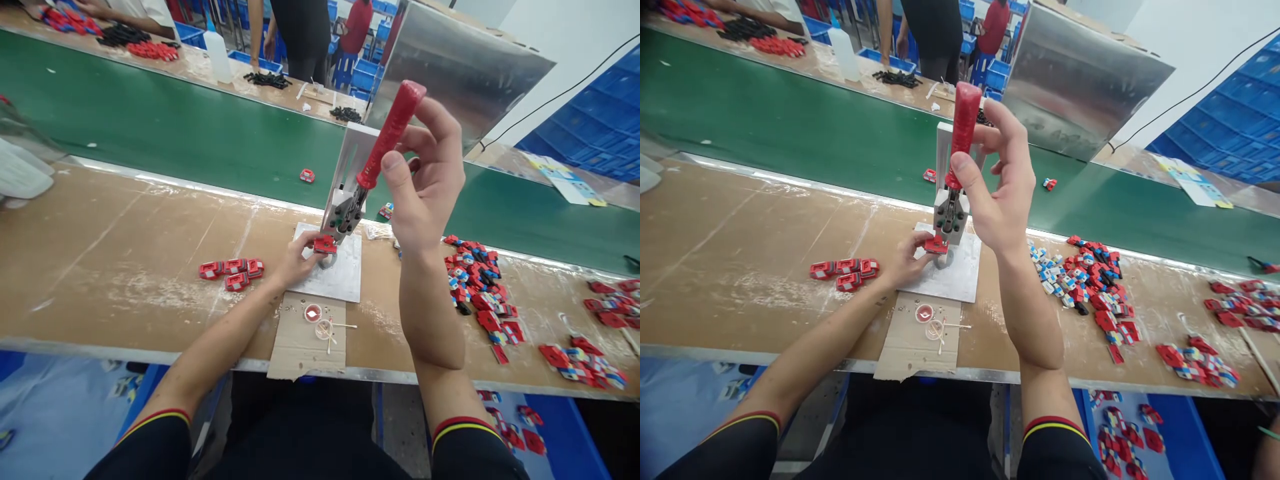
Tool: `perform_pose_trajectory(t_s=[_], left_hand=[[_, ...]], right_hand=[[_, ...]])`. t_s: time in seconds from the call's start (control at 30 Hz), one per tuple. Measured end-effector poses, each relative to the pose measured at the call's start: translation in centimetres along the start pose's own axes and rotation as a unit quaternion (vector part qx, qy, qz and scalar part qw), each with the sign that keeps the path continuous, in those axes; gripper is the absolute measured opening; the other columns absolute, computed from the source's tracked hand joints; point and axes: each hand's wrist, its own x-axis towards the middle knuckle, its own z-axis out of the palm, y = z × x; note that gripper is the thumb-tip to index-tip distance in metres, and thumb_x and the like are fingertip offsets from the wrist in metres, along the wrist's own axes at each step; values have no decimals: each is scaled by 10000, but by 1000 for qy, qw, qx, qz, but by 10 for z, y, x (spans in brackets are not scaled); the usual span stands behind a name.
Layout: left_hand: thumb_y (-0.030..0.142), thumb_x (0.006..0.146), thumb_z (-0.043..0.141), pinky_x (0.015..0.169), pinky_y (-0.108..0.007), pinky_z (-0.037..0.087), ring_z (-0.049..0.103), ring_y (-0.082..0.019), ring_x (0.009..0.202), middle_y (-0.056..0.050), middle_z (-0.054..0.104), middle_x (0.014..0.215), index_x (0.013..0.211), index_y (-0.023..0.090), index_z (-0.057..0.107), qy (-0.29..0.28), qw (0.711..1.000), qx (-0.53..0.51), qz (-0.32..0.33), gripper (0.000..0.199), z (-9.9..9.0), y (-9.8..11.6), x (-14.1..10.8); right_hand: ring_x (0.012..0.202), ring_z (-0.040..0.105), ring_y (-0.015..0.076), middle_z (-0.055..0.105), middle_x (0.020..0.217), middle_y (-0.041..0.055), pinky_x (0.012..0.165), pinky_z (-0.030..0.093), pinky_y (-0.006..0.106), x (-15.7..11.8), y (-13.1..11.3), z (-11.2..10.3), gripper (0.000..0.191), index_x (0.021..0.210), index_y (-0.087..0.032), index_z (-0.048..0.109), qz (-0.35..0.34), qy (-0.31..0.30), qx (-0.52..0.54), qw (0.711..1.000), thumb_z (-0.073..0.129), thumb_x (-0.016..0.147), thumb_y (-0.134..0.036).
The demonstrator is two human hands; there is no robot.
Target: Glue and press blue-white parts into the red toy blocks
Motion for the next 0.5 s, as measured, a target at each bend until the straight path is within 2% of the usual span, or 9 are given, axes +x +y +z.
perform_pose_trajectory(t_s=[0.07,0.17,0.33,0.5], left_hand=[[237,820,820,961,-394,613,763,-200,1004,-56,764,1125,1236,238,578,1,1000,7,4,481,5,0,0],[252,828,808,937,-374,614,764,-201,1046,-76,741,1227,1314,256,529,3,1000,1,2,561,11,-1,2],[262,816,829,1027,-431,586,754,-249,1088,-72,771,1132,1144,215,618,-19,1000,20,-6,392,13,0,3],[249,863,810,991,-394,594,749,-235,1049,-37,756,1054,1044,201,611,-26,999,23,-9,274,10,4,-2]], right_hand=[[1167,733,278,721,1183,11,985,628,485,-1,-2,-1,666,1428,-347,575,8,-13,23,1000,707,908,-742],[1169,724,282,719,1157,18,967,627,491,-9,-9,-3,577,1365,-337,637,-6,-18,26,999,715,925,-703],[1060,705,253,738,1148,37,964,627,505,-37,-26,-9,292,1253,-356,717,-97,-47,-5,994,754,973,-428],[989,705,229,747,1090,-6,879,624,463,-68,-27,-14,286,1198,-449,734,-167,-98,-21,981,718,975,-269]])
